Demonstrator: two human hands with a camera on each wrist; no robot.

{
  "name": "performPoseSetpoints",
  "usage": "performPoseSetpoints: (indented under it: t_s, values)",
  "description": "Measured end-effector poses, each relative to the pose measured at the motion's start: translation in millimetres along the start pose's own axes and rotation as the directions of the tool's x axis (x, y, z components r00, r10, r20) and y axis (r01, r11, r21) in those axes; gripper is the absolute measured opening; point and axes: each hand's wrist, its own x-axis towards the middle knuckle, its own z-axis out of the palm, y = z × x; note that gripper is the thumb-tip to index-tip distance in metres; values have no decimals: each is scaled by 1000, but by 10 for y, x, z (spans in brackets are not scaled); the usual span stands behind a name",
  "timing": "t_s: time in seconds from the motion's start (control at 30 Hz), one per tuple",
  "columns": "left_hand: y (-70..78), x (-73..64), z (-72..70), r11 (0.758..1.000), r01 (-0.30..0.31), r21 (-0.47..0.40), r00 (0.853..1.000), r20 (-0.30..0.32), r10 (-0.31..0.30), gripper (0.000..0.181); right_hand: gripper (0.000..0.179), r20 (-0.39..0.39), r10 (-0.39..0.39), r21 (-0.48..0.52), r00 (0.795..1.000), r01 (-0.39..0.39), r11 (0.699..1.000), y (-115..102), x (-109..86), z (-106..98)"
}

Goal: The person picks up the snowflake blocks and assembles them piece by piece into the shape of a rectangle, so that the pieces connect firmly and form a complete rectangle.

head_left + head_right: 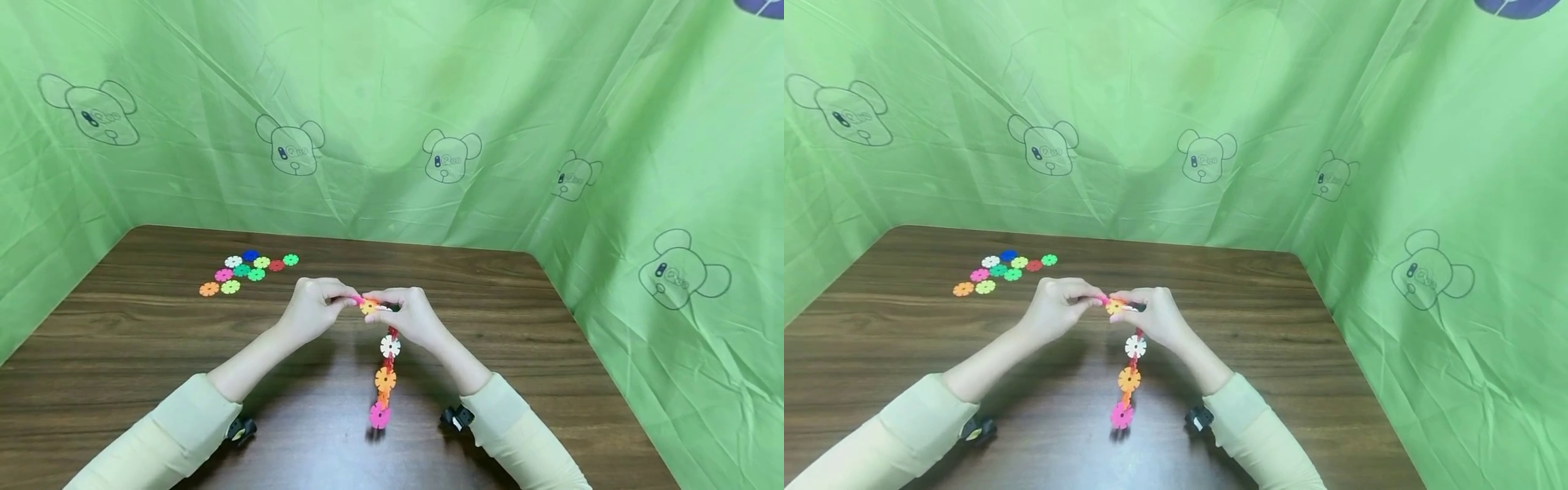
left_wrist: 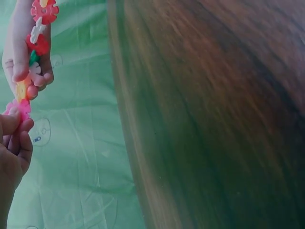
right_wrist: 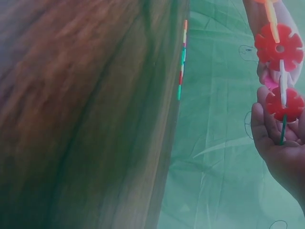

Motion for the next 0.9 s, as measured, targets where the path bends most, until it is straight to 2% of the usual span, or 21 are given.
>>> performPoseSetpoints:
  t_s: [0.27, 0.33, 0.53, 0.6, 0.7, 0.83, 0.9]
  values:
    - [41, 66, 52, 999, -28, 21, 996, 89, 26, 8, 37, -44, 30, -14, 999, -31, 999, 63, -104, -58]
    - [41, 75, 52, 1000, -16, 18, 996, 87, 14, 8, 39, -52, 36, 6, 998, -36, 999, 69, -103, -61]
    - [28, 106, 36, 999, 36, -1, 999, 30, -36, 7, 41, -50, 44, 99, 998, -39, 994, 25, -48, -84]
    - [29, 113, 29, 998, 67, -9, 997, 28, -66, 6, 38, -52, 44, 118, 998, -38, 992, -67, -51, -112]
    - [32, 120, 22, 989, 146, -35, 988, 47, -145, 6, 32, -56, 42, 114, 998, -35, 993, -205, -70, -152]
    - [38, 136, -8, 956, 274, -106, 961, 75, -268, 9, 29, -55, 52, 119, 997, -45, 992, -322, -80, -168]
    - [47, 149, -28, 937, 320, -137, 947, 87, -310, 10, 28, -50, 62, 148, 997, -54, 988, -341, -81, -167]
